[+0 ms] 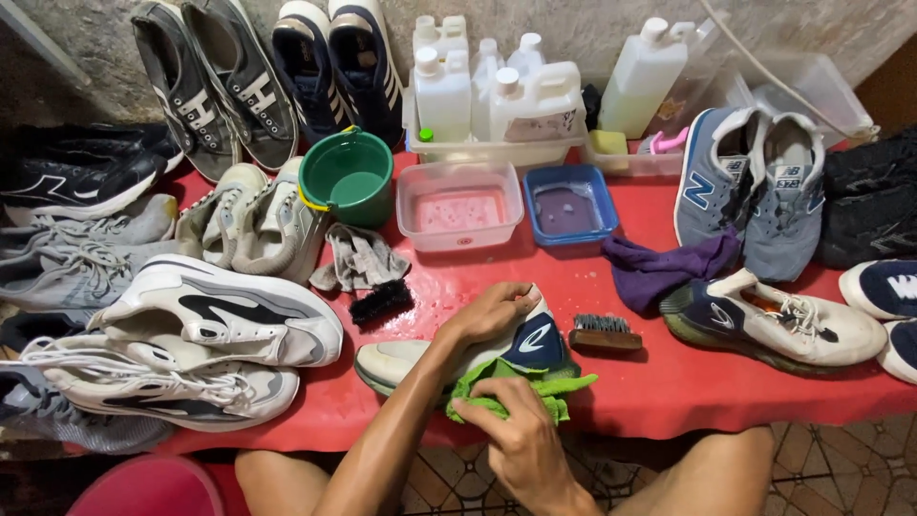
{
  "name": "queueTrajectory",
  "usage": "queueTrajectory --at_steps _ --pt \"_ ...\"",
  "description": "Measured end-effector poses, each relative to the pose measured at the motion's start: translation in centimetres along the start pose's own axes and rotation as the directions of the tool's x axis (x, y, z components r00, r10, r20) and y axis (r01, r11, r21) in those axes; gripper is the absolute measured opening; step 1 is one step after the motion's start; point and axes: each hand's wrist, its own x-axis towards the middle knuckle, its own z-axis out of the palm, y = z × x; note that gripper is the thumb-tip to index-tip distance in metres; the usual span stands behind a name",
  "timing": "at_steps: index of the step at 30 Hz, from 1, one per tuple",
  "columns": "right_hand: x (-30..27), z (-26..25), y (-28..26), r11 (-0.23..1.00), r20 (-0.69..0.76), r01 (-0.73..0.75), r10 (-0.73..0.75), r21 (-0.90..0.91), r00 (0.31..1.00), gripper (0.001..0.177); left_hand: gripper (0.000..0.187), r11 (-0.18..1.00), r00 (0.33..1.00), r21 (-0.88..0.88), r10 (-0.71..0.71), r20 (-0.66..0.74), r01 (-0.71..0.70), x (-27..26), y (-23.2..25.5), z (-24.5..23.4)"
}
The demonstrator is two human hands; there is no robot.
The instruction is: The person wipes a white and green sneaker with a green cloth, then uses a brush to scrub the upper and sides of the shoe. The person rotates the shoe to clean different areas and continues scrubbing with the brush.
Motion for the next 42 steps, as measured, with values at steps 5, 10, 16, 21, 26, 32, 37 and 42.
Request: queueTrajectory --at_steps 5,10,16,21,26,32,37,42 --pt "-0.7 -1.9 3.5 0.996 -0.151 -0.044 0.031 -0.082 0.988 0.054 0.038 0.983 0.993 0.142 0.119 -0.027 -0.114 -0.1 -0.4 0.1" --pt "0.3 -4.0 6.2 0.943 -0.218 -0.324 0.302 -0.074 0.928 0.047 0.041 0.971 0.991 0.210 0.127 -0.045 -0.115 0.2 -1.0 0.2" --pt "2.3 -4.3 7.6 0.979 -0.108 -0.183 0.173 -0.089 0.979 0.048 0.041 0.966 0.996 0.247 0.087 -0.030 -0.077 0.0 0.6 -0.2" --pt "1.4 -4.7 7.1 0.966 -0.091 -0.239 0.231 -0.100 0.969 0.053 0.041 0.971 0.997 0.230 0.075 -0.024 -0.067 0.1 0.3 -0.2" --pt "-0.8 -4.8 9.9 0.819 -0.087 -0.571 0.574 0.061 0.814 0.033 0.044 0.967 0.999 0.253 0.042 -0.031 -0.033 -0.1 0.6 -0.1" --pt "-4.9 -5.6 9.3 0.572 0.085 -0.778 0.789 0.260 0.608 0.028 0.040 0.991 0.992 0.124 0.038 0.123 -0.053 -3.6 3.3 1.0" --pt "-5.8 -9.7 9.8 0.463 0.292 -0.871 0.821 0.164 0.491 0.025 0.044 0.939 0.971 0.253 0.209 0.118 -0.233 -5.7 2.9 2.0" --pt "-7.3 -10.1 9.1 0.364 0.197 -0.853 0.868 0.375 0.457 0.027 0.042 0.901 0.941 0.272 0.327 0.086 -0.338 -11.3 7.8 2.2"
